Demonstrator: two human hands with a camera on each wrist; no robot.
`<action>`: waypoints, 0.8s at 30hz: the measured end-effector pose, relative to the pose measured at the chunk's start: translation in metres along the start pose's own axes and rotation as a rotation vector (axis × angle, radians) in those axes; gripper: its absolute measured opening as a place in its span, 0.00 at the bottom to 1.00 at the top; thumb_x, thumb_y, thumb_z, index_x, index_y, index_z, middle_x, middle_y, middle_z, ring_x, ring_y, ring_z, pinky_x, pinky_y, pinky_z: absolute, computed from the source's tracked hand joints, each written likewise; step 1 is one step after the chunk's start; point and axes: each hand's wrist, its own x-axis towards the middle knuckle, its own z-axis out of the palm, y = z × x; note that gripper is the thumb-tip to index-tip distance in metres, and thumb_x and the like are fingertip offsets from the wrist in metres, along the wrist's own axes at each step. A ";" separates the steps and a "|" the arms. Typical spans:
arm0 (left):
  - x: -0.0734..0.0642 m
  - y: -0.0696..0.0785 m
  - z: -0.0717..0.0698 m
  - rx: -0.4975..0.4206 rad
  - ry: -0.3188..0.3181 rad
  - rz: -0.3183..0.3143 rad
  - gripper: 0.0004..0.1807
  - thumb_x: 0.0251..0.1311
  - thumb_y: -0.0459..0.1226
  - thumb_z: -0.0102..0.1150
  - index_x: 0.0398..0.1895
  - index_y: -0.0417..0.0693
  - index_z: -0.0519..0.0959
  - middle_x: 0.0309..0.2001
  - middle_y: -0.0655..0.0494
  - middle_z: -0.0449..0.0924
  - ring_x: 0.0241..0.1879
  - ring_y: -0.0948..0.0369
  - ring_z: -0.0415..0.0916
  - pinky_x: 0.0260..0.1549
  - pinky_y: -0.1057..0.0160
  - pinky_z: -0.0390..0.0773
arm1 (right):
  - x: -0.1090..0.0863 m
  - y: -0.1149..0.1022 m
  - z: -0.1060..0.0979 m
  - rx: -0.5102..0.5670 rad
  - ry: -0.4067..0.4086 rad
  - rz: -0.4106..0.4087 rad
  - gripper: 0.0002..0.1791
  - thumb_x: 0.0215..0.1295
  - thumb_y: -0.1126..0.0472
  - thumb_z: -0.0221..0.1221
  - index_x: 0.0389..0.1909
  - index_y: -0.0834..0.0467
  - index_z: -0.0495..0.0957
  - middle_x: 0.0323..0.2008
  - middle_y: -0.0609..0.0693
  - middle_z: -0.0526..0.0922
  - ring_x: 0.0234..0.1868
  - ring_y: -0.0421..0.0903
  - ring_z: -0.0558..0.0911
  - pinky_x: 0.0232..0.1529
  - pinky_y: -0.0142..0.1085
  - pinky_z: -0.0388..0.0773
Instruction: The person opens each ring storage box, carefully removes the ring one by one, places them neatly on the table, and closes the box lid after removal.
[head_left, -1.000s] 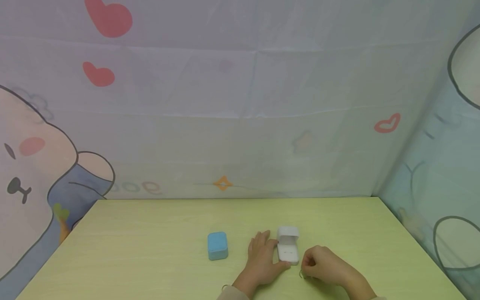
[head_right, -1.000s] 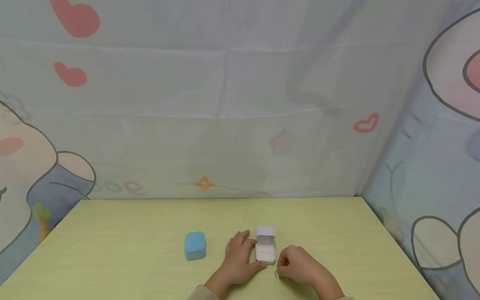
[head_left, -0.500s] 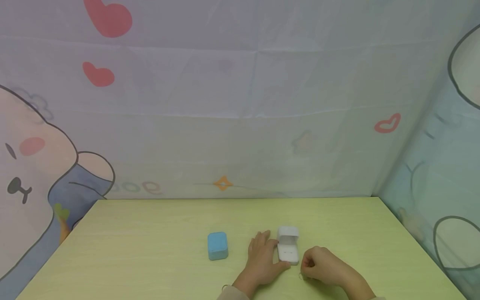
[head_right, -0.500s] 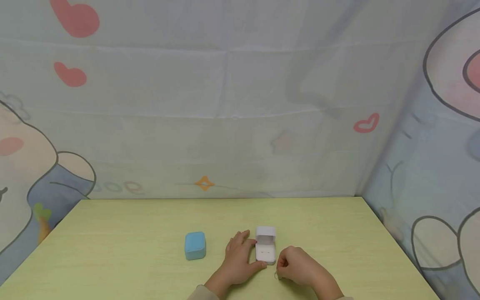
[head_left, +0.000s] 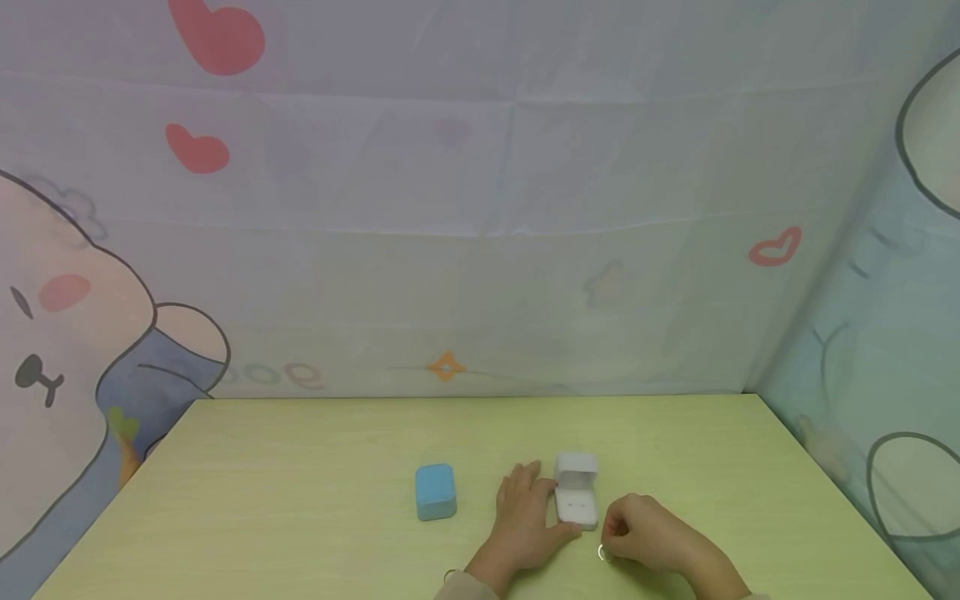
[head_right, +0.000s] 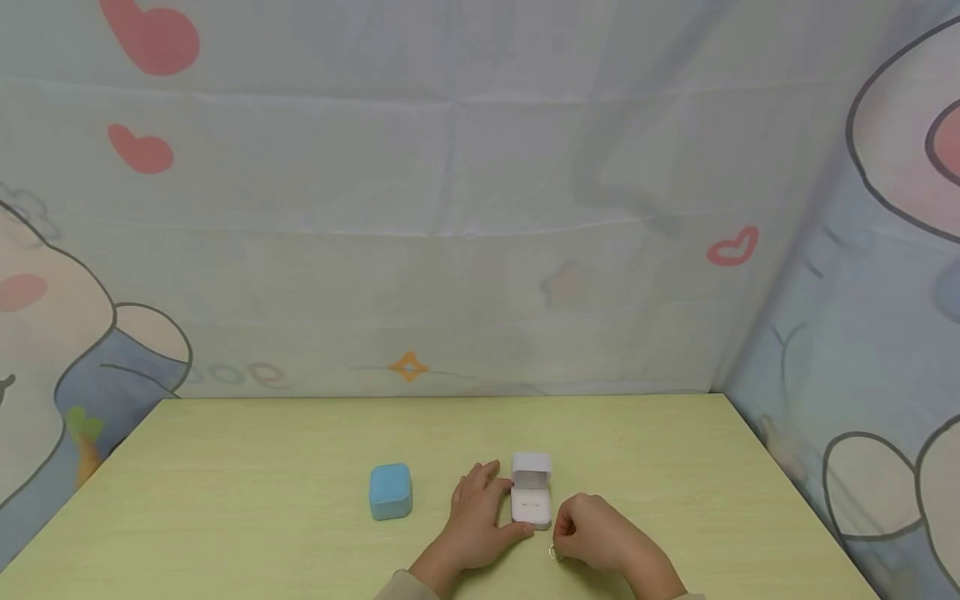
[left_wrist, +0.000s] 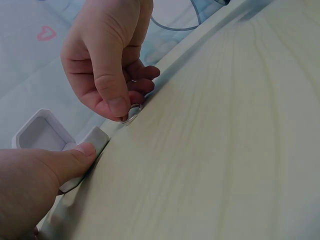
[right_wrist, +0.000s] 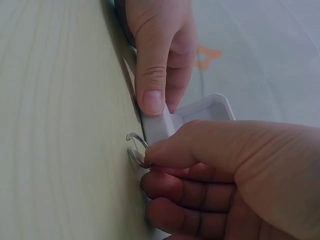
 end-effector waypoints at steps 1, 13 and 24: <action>0.000 0.000 0.000 0.000 0.001 0.001 0.32 0.51 0.50 0.67 0.53 0.38 0.73 0.68 0.40 0.59 0.70 0.40 0.49 0.68 0.38 0.46 | 0.000 0.000 0.000 0.001 -0.002 0.000 0.06 0.56 0.66 0.59 0.22 0.56 0.78 0.20 0.42 0.76 0.19 0.34 0.68 0.19 0.27 0.67; 0.000 0.000 0.000 0.005 0.004 0.006 0.32 0.51 0.50 0.67 0.53 0.38 0.73 0.68 0.40 0.59 0.70 0.39 0.49 0.67 0.38 0.46 | -0.001 -0.001 0.000 -0.006 -0.001 0.015 0.06 0.54 0.67 0.60 0.21 0.56 0.77 0.19 0.43 0.76 0.18 0.35 0.68 0.19 0.27 0.67; -0.001 0.001 -0.001 -0.011 -0.002 -0.001 0.31 0.51 0.50 0.67 0.52 0.38 0.73 0.68 0.40 0.58 0.70 0.39 0.49 0.68 0.38 0.46 | -0.002 -0.002 -0.001 -0.024 0.009 0.025 0.07 0.53 0.66 0.63 0.20 0.57 0.76 0.19 0.43 0.75 0.19 0.36 0.69 0.20 0.28 0.67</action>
